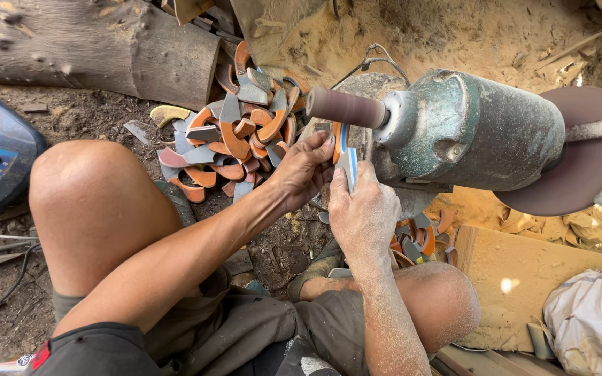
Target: The person sits on the ground and uses a bench grinder to smooth the edges of small curved wooden pieces. They handle each piece by hand, pressing it against the rotating grinding wheel, then set it aside and pick up the next piece from a nearby pile.
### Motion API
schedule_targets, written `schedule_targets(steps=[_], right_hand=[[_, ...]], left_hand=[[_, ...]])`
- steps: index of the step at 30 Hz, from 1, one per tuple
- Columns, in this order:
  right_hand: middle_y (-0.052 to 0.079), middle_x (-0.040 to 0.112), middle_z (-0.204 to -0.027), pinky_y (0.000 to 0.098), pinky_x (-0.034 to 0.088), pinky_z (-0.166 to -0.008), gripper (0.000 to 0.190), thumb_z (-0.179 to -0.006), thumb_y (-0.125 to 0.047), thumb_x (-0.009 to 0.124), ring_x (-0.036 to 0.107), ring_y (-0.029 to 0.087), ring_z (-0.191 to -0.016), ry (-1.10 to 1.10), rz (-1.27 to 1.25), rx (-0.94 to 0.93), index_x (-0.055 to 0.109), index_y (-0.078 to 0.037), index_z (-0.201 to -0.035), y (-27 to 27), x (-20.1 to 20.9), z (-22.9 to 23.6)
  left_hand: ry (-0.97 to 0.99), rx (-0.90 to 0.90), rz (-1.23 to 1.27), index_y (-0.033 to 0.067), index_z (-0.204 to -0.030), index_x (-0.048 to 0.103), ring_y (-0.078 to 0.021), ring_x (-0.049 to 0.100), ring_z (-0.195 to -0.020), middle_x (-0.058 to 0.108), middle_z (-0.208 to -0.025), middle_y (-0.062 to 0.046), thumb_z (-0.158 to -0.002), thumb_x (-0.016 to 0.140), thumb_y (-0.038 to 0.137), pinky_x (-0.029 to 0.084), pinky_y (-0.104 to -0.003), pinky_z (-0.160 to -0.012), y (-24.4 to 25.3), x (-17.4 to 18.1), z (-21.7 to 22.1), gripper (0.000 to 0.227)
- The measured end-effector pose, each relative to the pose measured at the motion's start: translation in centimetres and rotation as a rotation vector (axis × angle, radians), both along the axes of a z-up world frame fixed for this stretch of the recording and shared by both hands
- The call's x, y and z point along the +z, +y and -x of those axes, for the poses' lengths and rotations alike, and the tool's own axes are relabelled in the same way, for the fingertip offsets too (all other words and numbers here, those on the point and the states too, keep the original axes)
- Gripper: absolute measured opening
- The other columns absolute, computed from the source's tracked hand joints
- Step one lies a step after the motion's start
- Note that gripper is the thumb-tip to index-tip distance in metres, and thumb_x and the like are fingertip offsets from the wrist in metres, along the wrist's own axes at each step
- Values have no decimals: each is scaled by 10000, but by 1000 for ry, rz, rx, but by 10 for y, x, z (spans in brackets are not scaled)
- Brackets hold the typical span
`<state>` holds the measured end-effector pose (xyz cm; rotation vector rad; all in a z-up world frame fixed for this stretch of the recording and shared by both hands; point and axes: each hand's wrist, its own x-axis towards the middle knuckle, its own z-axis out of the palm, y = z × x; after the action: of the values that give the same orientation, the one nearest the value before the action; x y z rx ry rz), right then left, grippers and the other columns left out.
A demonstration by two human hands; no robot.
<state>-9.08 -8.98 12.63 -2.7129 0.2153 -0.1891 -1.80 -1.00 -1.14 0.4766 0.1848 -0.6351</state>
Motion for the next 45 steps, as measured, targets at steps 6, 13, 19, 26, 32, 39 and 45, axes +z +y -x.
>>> schedule_targets(steps=[6,13,19,26,32,39,45], right_hand=[[201,670,-601,476,568,-581,271,-1001,-254,612,730,350,-582,91,2,-57,649,15,-993,-2,1,-8],[232,675,-652,539,543,-631,249,-995,-220,642,707,413,-640,-126,69,18,640,30,-998,-1,-8,-28],[221,682,-695,491,540,-620,236,-982,-216,652,716,377,-660,-43,-94,30,654,17,-947,-9,3,-2],[199,688,-691,430,530,-577,236,-981,-209,645,725,317,-630,16,-173,2,658,21,-929,-17,8,1],[176,694,-648,448,576,-577,231,-1008,-217,608,740,318,-594,-49,3,0,647,10,-987,-6,-10,-25],[224,678,-651,526,545,-609,241,-977,-232,643,710,413,-628,-91,96,28,640,8,-956,-1,-6,-18],[218,667,-635,512,536,-623,260,-981,-239,646,713,400,-636,22,23,2,633,14,-920,2,9,-5]], left_hand=[[77,-10,-44,93,-1091,647,-79,635,-715,664,-848,9,-1003,594,132,593,-221,-658,-7,-10,-11,109],[-121,23,-17,33,-1077,646,-87,584,-663,603,-796,14,-1051,639,102,577,-238,-617,-10,-16,-46,73],[-35,-4,-8,42,-1271,603,-139,714,-905,733,-1066,-55,-1026,576,133,630,-270,-754,0,1,-3,263],[-38,-26,39,52,-1294,584,-170,697,-1010,716,-1123,-72,-1022,514,159,649,-286,-838,-4,5,-1,301],[-127,14,19,33,-1059,636,-172,694,-820,718,-921,-72,-1052,580,141,623,-313,-721,-15,-25,-41,122],[-107,4,90,44,-1122,673,-98,660,-812,691,-935,-5,-1068,606,140,622,-267,-746,-9,-24,-29,129],[-24,-2,34,22,-1246,640,-136,704,-897,723,-1058,-60,-1047,561,139,625,-285,-816,1,5,-4,244]])
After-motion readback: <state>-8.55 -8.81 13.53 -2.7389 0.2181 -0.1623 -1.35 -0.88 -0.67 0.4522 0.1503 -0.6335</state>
